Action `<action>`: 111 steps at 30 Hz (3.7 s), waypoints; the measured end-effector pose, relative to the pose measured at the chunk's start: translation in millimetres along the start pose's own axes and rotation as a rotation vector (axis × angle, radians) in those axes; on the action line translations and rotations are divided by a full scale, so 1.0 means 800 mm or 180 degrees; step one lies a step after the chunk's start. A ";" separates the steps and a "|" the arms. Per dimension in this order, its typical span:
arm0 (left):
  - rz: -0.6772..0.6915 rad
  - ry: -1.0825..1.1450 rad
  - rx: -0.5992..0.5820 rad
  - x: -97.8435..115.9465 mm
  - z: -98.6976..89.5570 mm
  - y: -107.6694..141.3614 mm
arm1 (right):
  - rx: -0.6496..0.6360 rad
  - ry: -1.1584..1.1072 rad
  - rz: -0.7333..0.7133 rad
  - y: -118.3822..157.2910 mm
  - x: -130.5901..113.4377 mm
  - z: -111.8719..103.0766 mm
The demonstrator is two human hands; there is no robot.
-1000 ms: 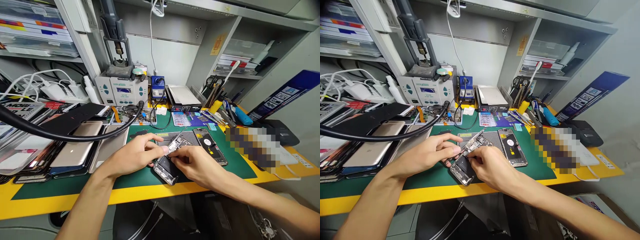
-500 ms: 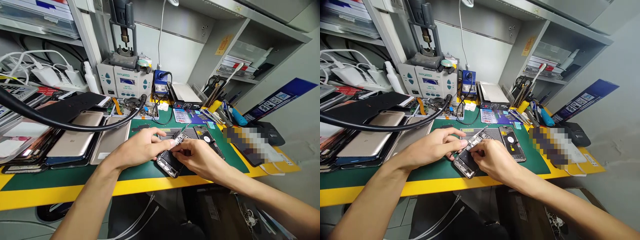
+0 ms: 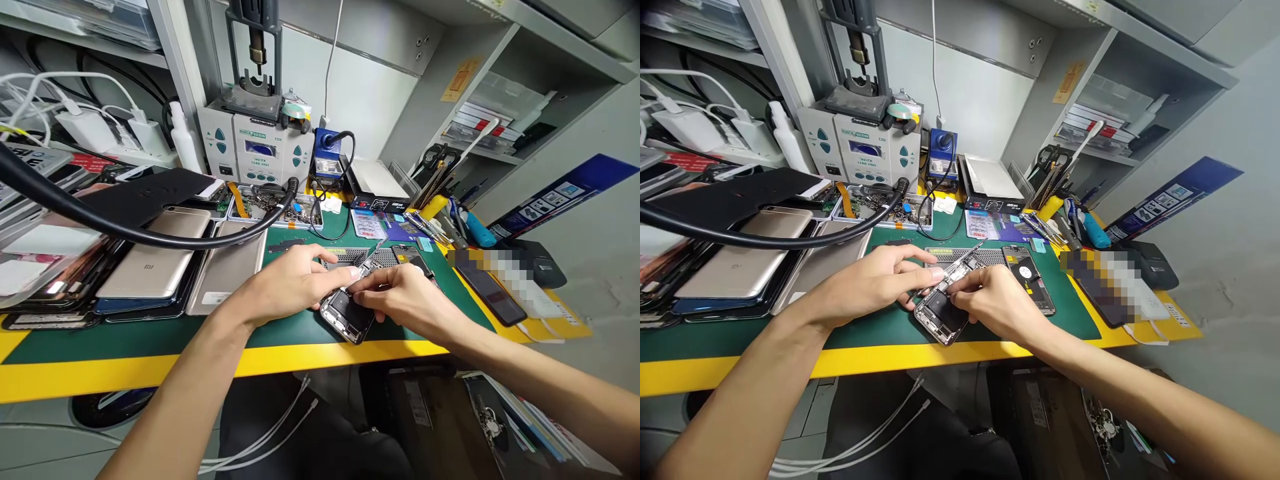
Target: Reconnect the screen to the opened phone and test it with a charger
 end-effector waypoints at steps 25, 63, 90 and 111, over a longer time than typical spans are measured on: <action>0.0180 -0.0018 0.0035 -0.010 0.000 -0.005 | -0.0232 -0.0445 -0.0032 0.021 0.010 0.027; 0.0118 -0.0154 0.0194 -0.011 -0.002 -0.006 | -0.0254 -0.1248 0.0257 0.023 0.011 0.030; 0.0125 -0.0047 0.0178 -0.005 -0.002 -0.003 | -0.0614 -0.0300 -0.0051 0.038 0.003 0.028; 0.0095 -0.0027 0.0192 0.000 0.000 0.002 | -0.0452 -0.1501 0.0610 0.015 -0.003 0.017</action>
Point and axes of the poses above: each hand's wrist, its own y-axis away from the middle knuckle, its own z-axis out of the palm, x = y × z, the point moved 4 cm from there along -y, towards the middle knuckle, and after that the axes turned 2 degrees about -z, right-handed, at the moved point
